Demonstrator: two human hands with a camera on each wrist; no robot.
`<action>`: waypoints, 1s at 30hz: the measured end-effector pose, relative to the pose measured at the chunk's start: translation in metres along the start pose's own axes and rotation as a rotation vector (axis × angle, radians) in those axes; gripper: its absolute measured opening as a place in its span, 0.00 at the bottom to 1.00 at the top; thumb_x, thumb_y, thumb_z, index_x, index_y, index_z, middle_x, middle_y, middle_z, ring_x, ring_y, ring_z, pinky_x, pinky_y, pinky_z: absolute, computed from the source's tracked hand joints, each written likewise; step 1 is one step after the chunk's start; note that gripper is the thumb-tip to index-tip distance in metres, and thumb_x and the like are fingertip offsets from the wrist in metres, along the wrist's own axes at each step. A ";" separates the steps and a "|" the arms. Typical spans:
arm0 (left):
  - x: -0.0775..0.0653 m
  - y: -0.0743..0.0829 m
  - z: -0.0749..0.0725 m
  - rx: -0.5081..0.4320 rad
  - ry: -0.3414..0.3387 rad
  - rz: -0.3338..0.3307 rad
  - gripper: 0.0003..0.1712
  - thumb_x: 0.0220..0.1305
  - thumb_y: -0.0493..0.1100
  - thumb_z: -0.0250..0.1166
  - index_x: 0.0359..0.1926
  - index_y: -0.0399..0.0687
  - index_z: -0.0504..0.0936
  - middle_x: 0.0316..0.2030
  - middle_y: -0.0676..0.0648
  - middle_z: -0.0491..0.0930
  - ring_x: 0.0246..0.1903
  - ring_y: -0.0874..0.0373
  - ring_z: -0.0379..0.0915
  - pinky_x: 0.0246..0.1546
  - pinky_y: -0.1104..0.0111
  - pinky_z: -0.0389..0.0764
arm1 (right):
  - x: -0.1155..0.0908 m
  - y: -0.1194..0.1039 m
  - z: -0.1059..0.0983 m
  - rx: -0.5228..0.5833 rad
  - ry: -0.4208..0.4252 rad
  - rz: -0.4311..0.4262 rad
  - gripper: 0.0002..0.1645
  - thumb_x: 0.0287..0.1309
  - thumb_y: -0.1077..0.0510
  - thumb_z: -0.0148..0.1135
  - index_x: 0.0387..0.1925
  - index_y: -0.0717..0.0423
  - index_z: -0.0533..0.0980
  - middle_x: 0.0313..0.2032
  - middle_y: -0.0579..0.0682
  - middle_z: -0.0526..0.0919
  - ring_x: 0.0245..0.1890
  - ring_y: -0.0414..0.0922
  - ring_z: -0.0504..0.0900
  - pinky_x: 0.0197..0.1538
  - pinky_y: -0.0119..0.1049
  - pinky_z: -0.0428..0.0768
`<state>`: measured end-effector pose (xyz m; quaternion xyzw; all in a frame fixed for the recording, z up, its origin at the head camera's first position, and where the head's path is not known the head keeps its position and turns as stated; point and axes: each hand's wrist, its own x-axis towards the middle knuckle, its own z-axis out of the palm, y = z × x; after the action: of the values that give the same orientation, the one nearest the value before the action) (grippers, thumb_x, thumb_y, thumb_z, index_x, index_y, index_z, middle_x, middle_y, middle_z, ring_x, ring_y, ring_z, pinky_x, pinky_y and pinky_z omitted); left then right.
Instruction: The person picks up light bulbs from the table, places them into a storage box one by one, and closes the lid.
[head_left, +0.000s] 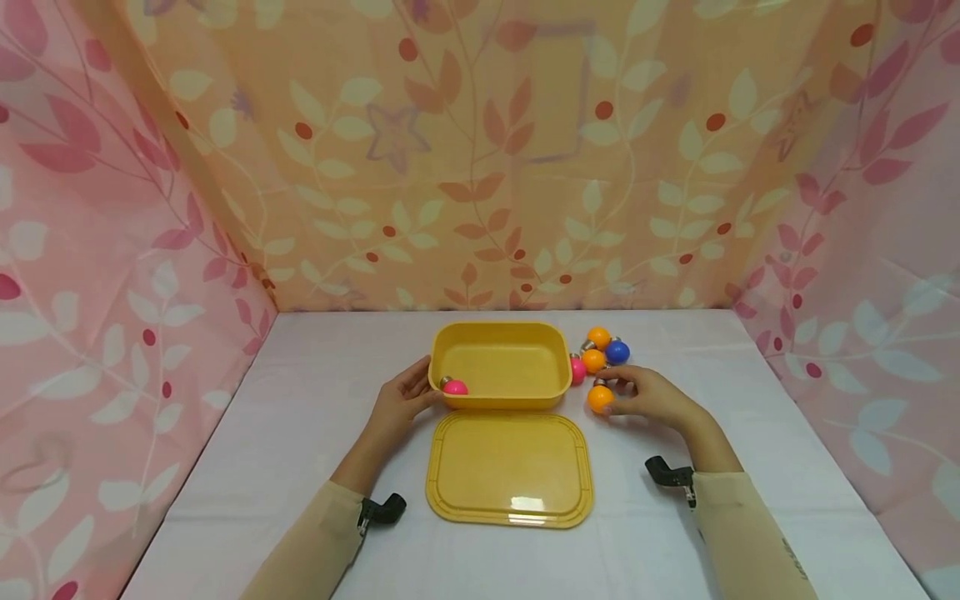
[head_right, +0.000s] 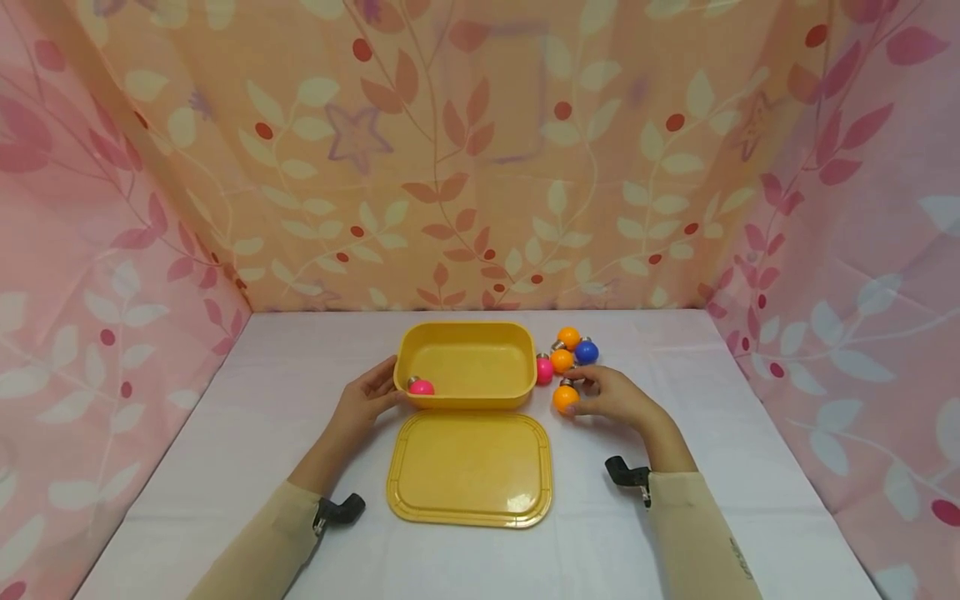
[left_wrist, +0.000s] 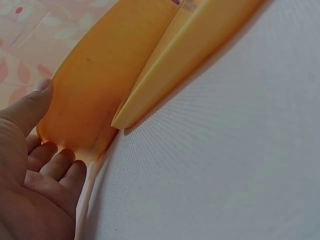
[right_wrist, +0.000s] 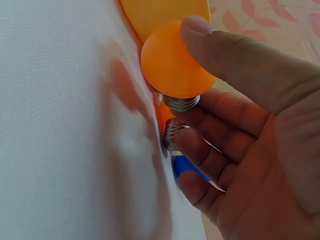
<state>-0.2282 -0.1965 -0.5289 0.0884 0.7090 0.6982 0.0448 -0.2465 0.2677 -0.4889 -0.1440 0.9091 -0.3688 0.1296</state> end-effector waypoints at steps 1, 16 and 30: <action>0.000 0.000 0.000 -0.003 -0.002 -0.001 0.44 0.65 0.41 0.72 0.78 0.46 0.62 0.75 0.40 0.65 0.73 0.50 0.64 0.60 0.76 0.76 | -0.001 0.000 0.000 0.000 0.009 -0.001 0.40 0.50 0.41 0.80 0.63 0.49 0.79 0.48 0.51 0.81 0.46 0.52 0.75 0.47 0.41 0.78; -0.001 0.000 0.000 0.053 0.029 -0.021 0.41 0.67 0.40 0.71 0.77 0.53 0.65 0.74 0.48 0.68 0.72 0.56 0.65 0.61 0.75 0.76 | -0.001 -0.011 -0.009 0.021 0.111 -0.129 0.39 0.52 0.46 0.80 0.64 0.50 0.78 0.52 0.51 0.82 0.54 0.54 0.75 0.58 0.53 0.75; -0.002 -0.001 0.001 0.037 0.009 -0.003 0.42 0.66 0.41 0.72 0.77 0.52 0.65 0.75 0.48 0.67 0.73 0.54 0.64 0.61 0.76 0.75 | 0.013 -0.036 -0.029 0.032 0.105 -0.217 0.39 0.52 0.46 0.80 0.65 0.46 0.77 0.59 0.50 0.81 0.57 0.58 0.75 0.66 0.61 0.71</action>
<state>-0.2263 -0.1963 -0.5296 0.0851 0.7222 0.6852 0.0410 -0.2630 0.2564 -0.4444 -0.2200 0.8878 -0.4020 0.0434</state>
